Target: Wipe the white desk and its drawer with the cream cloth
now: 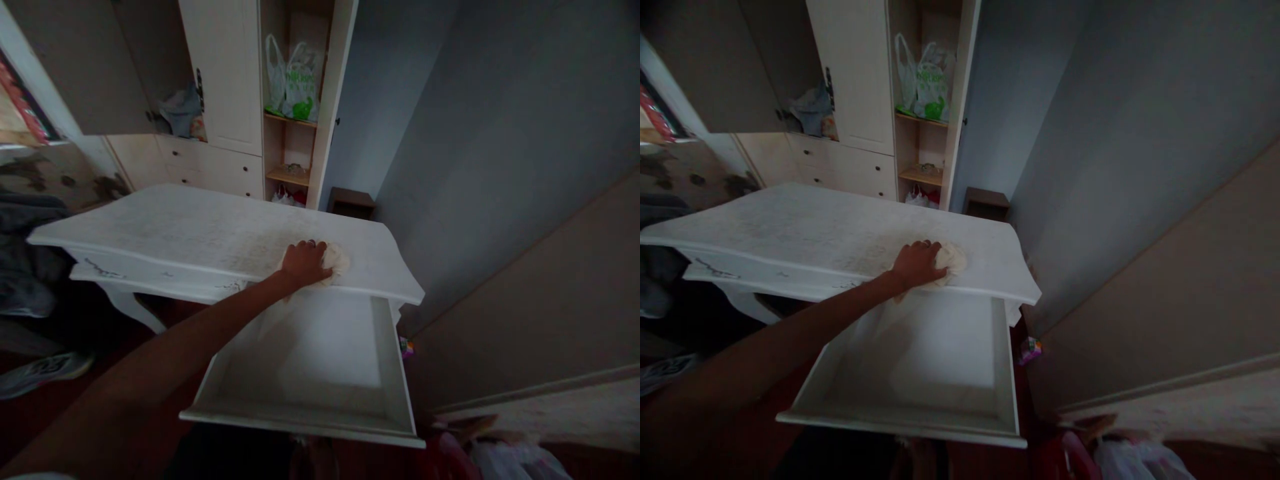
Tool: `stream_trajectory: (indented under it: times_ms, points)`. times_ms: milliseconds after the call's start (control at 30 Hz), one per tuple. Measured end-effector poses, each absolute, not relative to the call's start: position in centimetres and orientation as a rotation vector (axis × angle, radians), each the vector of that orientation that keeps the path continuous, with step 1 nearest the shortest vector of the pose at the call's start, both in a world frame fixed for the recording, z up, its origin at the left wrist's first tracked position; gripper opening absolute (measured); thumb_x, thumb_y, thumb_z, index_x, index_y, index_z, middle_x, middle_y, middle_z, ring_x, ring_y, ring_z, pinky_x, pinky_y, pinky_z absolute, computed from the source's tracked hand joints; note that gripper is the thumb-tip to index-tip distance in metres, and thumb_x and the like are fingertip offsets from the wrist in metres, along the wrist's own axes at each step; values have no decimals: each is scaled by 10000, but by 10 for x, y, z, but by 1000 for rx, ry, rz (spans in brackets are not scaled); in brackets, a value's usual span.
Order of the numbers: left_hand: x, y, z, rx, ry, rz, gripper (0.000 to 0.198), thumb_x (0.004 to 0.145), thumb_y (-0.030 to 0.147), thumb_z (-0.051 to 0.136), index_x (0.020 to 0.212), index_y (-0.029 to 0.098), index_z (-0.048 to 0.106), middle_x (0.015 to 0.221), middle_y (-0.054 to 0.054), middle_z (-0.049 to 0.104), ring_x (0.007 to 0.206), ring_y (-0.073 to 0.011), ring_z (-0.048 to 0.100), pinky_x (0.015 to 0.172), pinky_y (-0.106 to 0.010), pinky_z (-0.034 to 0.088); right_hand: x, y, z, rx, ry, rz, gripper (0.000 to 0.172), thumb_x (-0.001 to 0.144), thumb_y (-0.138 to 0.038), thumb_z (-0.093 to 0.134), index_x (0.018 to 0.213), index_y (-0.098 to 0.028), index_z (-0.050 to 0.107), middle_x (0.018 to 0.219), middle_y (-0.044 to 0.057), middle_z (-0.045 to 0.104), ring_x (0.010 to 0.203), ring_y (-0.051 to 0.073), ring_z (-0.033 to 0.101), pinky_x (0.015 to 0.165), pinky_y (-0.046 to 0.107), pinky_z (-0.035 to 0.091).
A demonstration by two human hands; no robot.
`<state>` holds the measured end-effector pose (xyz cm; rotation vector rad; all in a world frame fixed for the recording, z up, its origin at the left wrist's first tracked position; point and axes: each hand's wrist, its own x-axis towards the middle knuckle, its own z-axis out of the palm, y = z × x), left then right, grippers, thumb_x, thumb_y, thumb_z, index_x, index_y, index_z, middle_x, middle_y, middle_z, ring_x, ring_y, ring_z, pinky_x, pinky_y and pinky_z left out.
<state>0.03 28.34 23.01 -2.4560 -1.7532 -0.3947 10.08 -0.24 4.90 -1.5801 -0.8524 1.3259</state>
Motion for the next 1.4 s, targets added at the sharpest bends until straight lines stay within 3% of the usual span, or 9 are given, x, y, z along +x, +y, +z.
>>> stream_trajectory:
  times_ms: [233,367,433,533,633,800,967,1200,1400]
  points:
    - [-31,224,227,-2523,-1535,-241,586,849,584,546,1329,254,487,1265,-145,565,1140,-338,520,921,-464,399,99,-7,44,-1499,-813,1422,348,926,-366,602,1221,-183,592,1245,84,603,1032,222,625,852,415,553]
    - [-56,197,204,-2685,-1287,-42,647,804,502,650,1383,290,455,1367,-154,515,1191,-366,481,956,-504,381,100,-7,37,-1448,-799,1438,322,928,-375,598,1181,-175,608,1187,73,627,968,200,639,805,379,563]
    - [-71,189,188,-2749,-1112,6,604,818,387,653,1382,283,463,1391,-151,503,1231,-358,463,961,-492,396,100,-5,31,-1428,-799,1446,302,932,-437,572,1060,-177,654,998,45,682,797,157,651,688,310,556]
    - [-87,186,168,-2763,-1024,27,503,853,206,571,1347,273,505,1373,-147,522,1269,-330,456,942,-457,429,98,0,25,-1388,-805,1456,526,866,-666,484,790,-187,689,547,-4,614,455,116,525,446,238,408]
    - [-87,188,158,-2675,-1214,51,504,845,151,541,1338,255,513,1363,-169,528,1206,-339,513,875,-467,464,97,4,26,-1352,-796,1478,677,720,-820,461,696,-181,683,389,-11,518,351,109,429,392,236,301]
    - [-60,197,153,-2497,-1629,78,489,839,353,595,1283,151,551,1208,-237,613,1039,-390,608,875,-567,433,100,4,43,-1355,-818,1472,664,705,-806,493,694,-171,683,406,-3,523,379,120,450,417,244,321]
    - [-50,205,145,-2538,-1750,64,789,716,735,582,1274,179,559,1239,-225,621,1138,-443,563,994,-678,297,100,-1,52,-1341,-842,1404,535,805,-673,497,705,-189,699,429,4,507,419,144,468,459,279,359]
    - [-44,217,135,-2396,-1968,-99,634,851,579,510,1336,170,513,1230,-212,625,1045,-388,629,852,-504,447,96,-1,45,-1319,-814,1409,491,826,-631,458,677,-220,681,427,0,474,425,155,444,454,288,352]
    - [-6,226,126,-2366,-1934,-201,596,896,548,471,1357,172,494,1333,-209,570,1189,-396,542,967,-535,397,94,-4,44,-1320,-772,1381,485,837,-618,472,722,-201,690,467,1,502,461,151,460,493,297,380]
